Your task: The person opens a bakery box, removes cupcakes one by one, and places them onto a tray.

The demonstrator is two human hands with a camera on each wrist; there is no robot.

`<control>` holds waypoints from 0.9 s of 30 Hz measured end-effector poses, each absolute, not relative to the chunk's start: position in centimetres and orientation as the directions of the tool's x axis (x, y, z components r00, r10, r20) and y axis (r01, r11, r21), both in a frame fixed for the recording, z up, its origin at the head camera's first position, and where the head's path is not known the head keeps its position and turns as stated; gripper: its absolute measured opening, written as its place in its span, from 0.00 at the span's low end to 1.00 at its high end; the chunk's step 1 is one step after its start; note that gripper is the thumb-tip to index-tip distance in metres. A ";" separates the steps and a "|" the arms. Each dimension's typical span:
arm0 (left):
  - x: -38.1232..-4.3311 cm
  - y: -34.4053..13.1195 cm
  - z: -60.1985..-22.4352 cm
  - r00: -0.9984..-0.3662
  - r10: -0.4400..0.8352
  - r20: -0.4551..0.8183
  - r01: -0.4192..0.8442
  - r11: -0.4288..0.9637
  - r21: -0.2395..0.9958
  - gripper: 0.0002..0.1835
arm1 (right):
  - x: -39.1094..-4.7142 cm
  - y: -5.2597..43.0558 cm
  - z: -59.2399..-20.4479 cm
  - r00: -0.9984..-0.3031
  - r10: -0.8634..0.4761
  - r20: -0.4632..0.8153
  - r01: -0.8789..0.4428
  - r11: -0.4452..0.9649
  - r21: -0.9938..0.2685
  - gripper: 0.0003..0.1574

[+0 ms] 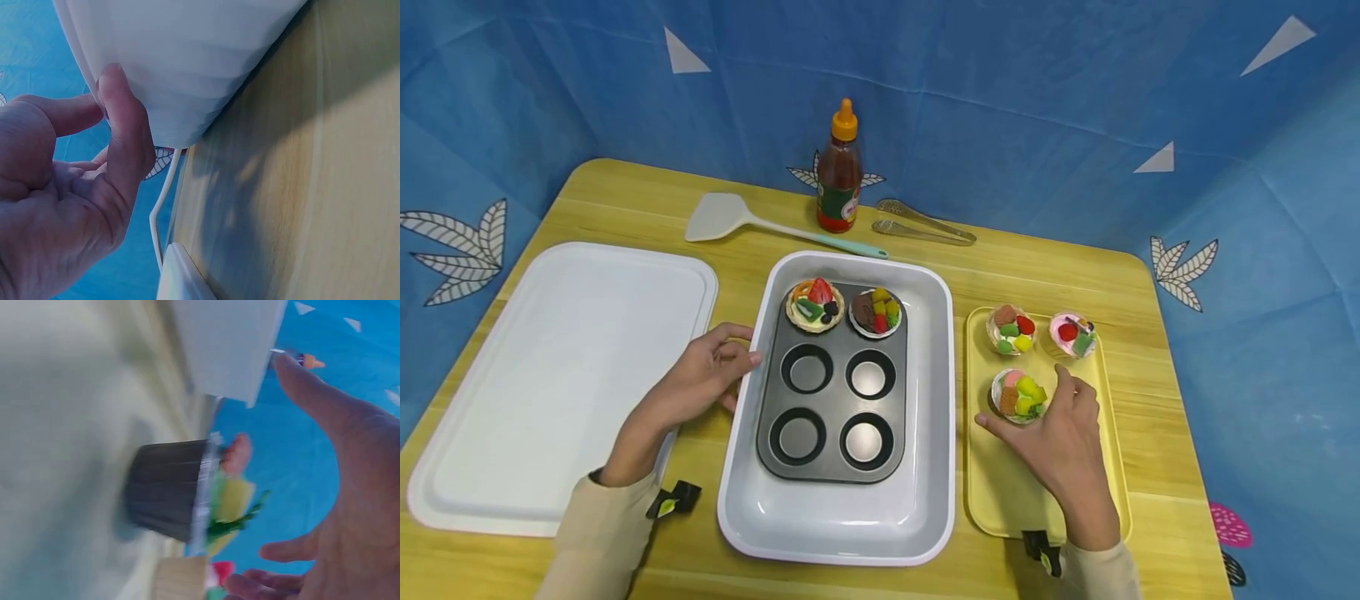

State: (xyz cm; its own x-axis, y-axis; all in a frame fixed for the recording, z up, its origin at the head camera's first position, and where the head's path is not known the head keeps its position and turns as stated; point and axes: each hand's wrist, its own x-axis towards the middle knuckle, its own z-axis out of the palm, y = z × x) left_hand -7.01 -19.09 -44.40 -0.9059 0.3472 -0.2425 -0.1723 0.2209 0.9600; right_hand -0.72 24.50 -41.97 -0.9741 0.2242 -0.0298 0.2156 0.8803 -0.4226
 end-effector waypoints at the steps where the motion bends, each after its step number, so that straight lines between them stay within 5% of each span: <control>1: -7.0 -19.1 -44.4 -0.907 0.345 -0.243 -0.172 0.222 0.960 0.25 | -0.7 24.4 -41.7 -0.975 0.221 0.000 0.199 0.879 -0.433 0.80; 8: -7.0 -19.1 -44.4 -0.905 0.348 -0.246 -0.178 0.217 0.960 0.26 | -0.8 23.6 -39.6 -0.980 0.174 0.098 0.108 0.875 -0.471 0.79; 27: -7.0 -18.9 -44.2 -0.901 0.337 -0.273 -0.200 0.237 0.951 0.27 | -4.0 18.4 -37.3 -0.996 0.042 0.082 -0.014 0.809 -0.587 0.72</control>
